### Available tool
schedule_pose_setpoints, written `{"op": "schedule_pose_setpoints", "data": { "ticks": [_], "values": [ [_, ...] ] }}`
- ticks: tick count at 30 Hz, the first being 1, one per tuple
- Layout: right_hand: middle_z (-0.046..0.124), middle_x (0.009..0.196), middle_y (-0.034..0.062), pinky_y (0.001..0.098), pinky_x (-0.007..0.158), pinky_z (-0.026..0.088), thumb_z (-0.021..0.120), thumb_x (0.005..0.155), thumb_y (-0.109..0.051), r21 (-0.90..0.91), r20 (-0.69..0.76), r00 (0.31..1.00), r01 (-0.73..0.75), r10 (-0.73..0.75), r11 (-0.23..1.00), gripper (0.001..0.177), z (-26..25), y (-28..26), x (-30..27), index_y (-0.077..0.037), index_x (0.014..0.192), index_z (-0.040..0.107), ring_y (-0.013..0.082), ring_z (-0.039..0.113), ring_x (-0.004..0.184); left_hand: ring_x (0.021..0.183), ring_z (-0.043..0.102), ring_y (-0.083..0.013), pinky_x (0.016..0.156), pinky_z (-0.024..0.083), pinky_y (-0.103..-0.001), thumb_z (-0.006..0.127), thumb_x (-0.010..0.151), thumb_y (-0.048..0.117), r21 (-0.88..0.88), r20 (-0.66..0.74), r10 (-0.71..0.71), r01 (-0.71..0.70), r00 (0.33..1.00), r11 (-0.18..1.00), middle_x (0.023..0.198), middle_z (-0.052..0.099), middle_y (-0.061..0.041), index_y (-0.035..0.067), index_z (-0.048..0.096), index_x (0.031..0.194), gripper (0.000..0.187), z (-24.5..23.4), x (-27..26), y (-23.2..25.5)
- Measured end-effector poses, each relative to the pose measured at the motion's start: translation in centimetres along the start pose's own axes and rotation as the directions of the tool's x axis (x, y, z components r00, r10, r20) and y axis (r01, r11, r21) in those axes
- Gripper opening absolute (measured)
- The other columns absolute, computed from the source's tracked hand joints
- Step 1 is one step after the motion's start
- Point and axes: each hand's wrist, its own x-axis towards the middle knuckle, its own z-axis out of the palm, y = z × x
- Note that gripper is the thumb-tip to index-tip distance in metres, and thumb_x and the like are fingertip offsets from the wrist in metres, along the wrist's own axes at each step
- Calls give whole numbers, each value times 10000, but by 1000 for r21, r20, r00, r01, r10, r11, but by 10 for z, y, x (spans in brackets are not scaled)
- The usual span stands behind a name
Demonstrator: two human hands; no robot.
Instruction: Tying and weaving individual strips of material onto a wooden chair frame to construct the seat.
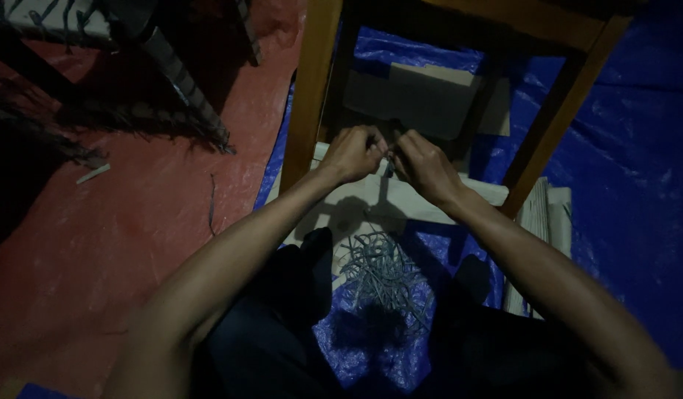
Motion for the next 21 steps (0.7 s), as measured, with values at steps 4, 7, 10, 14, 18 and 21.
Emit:
{"op": "schedule_pose_setpoints", "data": {
  "ticks": [4,7,10,14,18,21],
  "values": [
    [542,888,143,385,661,518,620,1012,2,4,-32,999,15,-14,1000,58,9,7,-6,-18,1024,567,367,629,872,1009,724,-383,849,578,-478,590,955,152,18,10,26,-26,1000,1000,1006,755,-198,77,761,1067,218,-6,-9,12],
    [534,889,142,406,655,514,616,1002,16,26,-42,999,-1,2,1000,66,19,17,-9,-15,1041,572,368,623,862,1039,718,-387,855,579,-488,621,961,173,54,30,40,-42,999,998,1049,753,-196,79,770,1077,212,-5,-7,9],
    [517,887,145,423,655,503,612,1004,21,42,-55,998,9,-7,999,71,25,23,-12,-11,1049,567,382,614,863,1078,706,-389,864,574,-509,639,963,203,83,41,35,-38,999,996,1090,749,-179,107,774,1084,205,-2,-1,2],
    [529,890,153,413,655,514,615,1008,29,30,-78,997,33,-30,999,66,20,17,-9,-15,1039,576,388,615,874,1128,691,-386,889,569,-519,634,967,204,93,50,18,-22,999,995,1127,746,-155,134,775,1053,179,-4,0,3],
    [536,898,138,410,670,514,598,1010,44,80,-83,996,33,-27,996,83,13,10,-8,-21,1060,588,372,619,872,1096,699,-361,864,575,-516,623,971,214,99,36,28,-31,999,995,1089,749,-132,149,768,1033,170,2,4,-5],
    [548,899,165,432,672,520,593,1015,46,96,-81,996,36,-29,995,81,11,8,-8,-17,1065,594,407,619,885,1080,707,-336,867,569,-506,581,957,220,95,54,4,-9,999,995,1072,754,-108,162,762,1036,206,1,1,-1]
  ]
}}
